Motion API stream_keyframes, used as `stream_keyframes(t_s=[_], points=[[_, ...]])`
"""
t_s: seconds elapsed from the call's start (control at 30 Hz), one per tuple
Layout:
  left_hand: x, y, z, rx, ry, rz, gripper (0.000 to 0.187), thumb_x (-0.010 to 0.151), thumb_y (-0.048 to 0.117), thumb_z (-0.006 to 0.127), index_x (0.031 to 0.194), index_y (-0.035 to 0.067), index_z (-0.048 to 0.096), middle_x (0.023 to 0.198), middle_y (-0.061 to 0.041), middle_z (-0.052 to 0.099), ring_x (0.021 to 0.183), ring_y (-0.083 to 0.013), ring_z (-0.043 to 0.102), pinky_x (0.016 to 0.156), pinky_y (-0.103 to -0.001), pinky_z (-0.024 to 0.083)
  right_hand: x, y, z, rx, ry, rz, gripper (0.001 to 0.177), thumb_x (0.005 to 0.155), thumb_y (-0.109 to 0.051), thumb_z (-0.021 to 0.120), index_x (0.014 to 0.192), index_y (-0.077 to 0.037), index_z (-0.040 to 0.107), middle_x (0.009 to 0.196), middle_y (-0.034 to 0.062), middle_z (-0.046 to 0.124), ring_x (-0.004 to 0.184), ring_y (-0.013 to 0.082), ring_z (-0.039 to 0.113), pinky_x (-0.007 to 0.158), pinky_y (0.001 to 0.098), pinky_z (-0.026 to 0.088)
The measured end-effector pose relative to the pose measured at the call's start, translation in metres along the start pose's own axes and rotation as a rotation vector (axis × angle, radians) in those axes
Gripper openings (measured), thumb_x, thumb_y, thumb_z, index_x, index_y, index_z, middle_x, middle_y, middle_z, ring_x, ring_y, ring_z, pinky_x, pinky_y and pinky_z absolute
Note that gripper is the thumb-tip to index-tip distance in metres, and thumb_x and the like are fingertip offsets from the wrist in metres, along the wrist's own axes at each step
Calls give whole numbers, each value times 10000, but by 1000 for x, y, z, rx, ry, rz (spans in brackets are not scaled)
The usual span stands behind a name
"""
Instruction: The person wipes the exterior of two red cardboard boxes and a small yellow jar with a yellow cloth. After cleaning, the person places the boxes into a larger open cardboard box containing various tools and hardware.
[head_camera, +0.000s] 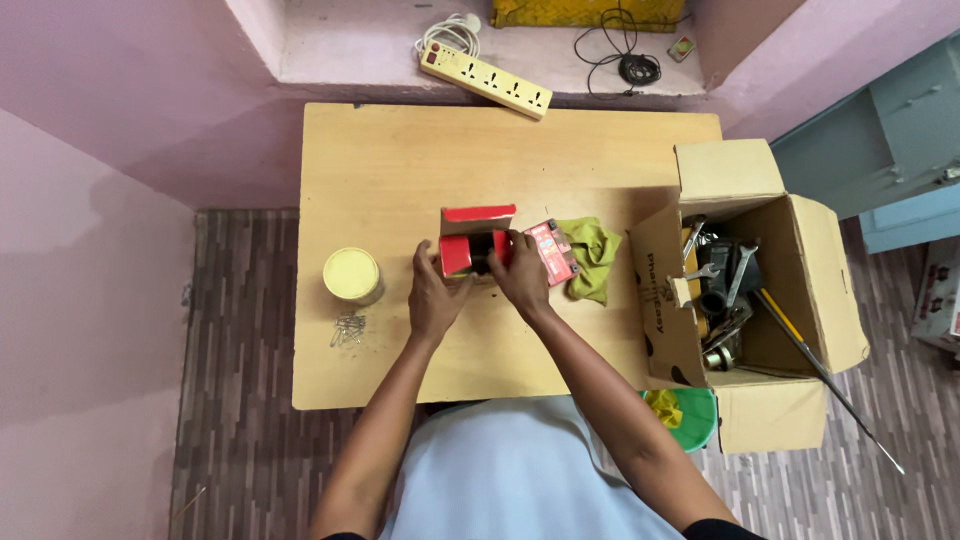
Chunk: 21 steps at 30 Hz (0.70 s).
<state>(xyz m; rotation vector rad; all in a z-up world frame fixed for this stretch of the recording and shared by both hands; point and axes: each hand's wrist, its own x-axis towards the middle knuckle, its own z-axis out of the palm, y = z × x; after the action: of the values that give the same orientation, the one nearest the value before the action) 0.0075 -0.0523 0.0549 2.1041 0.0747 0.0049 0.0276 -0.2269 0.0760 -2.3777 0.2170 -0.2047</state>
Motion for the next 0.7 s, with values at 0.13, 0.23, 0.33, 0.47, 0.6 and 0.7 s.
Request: stream_keyframes(t_s=[0.13,0.23,0.33,0.47,0.6,0.7], points=[[2,-1,4,266,152,354,746,873,296,778,1480,155,369,1486,-206,462,1289,-420,581,882,-469,590,6,31,11,235,45,38,337,976,-290,628,1097,23,658,962,169,671,781,281,690,729,394,556],[9,1,4,436,128,347,685,906,289,710,1516,201,411,1485,-249,418,1166,-428,610,751,-467,612,11,67,19,286,6,106,345,1009,-290,633,966,52,654,795,160,659,723,252,628,691,379,507],[10,6,2,525,67,324,639,940,353,674,1518,239,426,1428,-212,453,1041,-397,668,738,-473,614,11,88,25,233,-25,161,368,1023,-304,654,973,61,633,767,189,625,709,272,572,678,391,481],[22,15,4,552,-74,149,685,940,480,669,1451,115,397,1257,-212,501,876,-404,710,679,-489,604,11,88,22,232,-16,183,343,969,-298,654,1076,27,632,853,212,690,770,319,659,721,413,513],[31,15,6,460,-86,136,697,940,392,626,1478,49,342,1197,-242,556,787,-437,708,648,-517,596,16,83,21,210,79,94,454,929,-283,677,1275,-4,583,1052,272,709,974,388,710,824,455,542],[34,5,5,348,-17,211,477,1046,261,539,1472,109,388,1236,-241,616,859,-439,709,690,-528,592,13,73,17,144,92,120,460,957,-285,666,1315,-18,559,1079,277,714,1004,406,709,860,469,547]])
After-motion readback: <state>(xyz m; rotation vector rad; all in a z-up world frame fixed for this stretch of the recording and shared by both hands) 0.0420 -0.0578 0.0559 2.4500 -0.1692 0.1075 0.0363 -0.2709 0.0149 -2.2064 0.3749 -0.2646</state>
